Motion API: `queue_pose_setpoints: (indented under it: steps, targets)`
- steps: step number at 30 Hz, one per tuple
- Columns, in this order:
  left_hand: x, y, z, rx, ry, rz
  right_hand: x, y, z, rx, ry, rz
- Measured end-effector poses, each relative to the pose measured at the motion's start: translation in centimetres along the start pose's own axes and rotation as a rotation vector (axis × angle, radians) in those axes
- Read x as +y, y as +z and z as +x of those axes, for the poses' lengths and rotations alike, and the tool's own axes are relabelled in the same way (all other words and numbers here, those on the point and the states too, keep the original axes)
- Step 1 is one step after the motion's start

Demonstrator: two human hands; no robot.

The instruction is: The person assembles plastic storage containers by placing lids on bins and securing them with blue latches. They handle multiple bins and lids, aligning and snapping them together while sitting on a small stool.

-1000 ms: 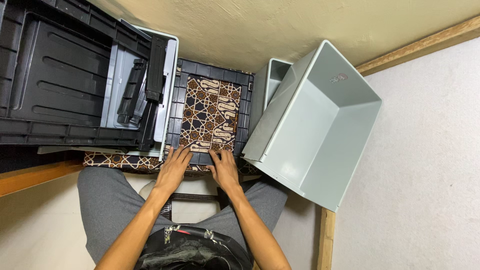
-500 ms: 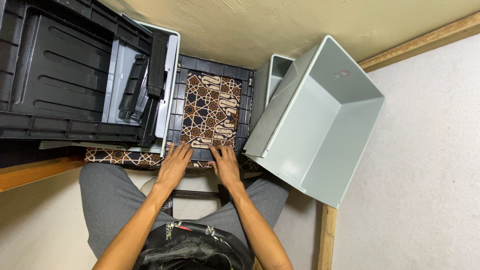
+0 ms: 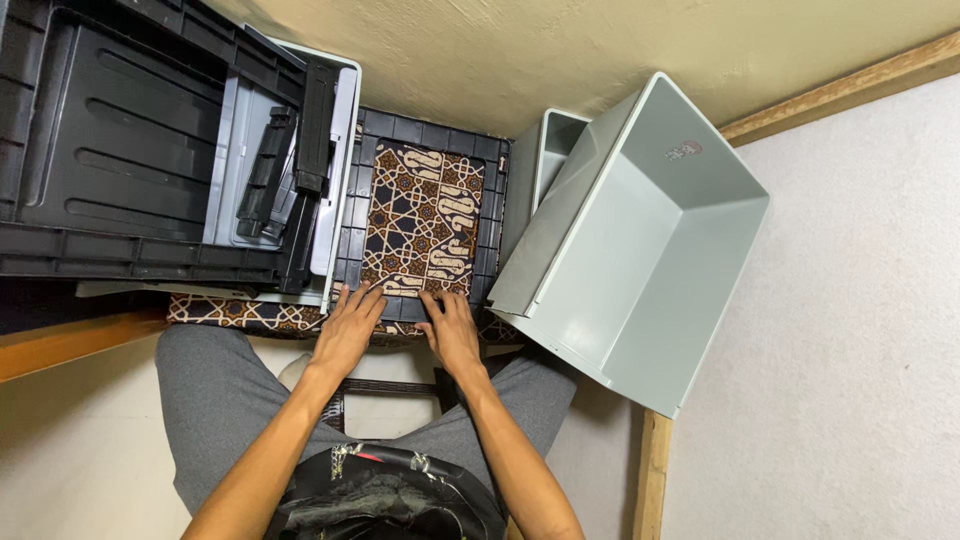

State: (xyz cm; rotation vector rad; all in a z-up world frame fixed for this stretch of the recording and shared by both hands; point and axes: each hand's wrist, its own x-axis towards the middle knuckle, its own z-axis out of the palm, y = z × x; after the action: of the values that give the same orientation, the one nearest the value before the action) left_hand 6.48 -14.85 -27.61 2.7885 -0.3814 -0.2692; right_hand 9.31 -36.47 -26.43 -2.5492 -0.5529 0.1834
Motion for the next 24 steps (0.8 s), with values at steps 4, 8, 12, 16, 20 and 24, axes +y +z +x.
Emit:
queue_pose_setpoints:
  steps: [4,8,12,16,20,24]
  targets:
    - [-0.04,-0.05,-0.01,0.005,0.004,0.005,0.17,0.19,0.01,0.004,-0.005,-0.008]
    - [-0.20,-0.13,0.15,-0.016,0.008,0.012,0.19,0.33,0.01,0.003,0.007,0.009]
    - [-0.29,-0.15,0.15,0.001,0.014,-0.017,0.10,0.20,-0.04,-0.003,0.008,0.020]
    - [-0.23,-0.10,0.20,0.010,0.021,-0.020,0.10,-0.07,0.02,0.015,-0.019,-0.004]
    - [-0.15,-0.26,0.14,0.012,0.014,-0.002,0.01,-0.27,0.20,0.015,-0.030,-0.009]
    - [-0.04,-0.43,0.29,0.000,0.015,0.053,-0.11,-0.43,0.26,0.008,-0.023,-0.002]
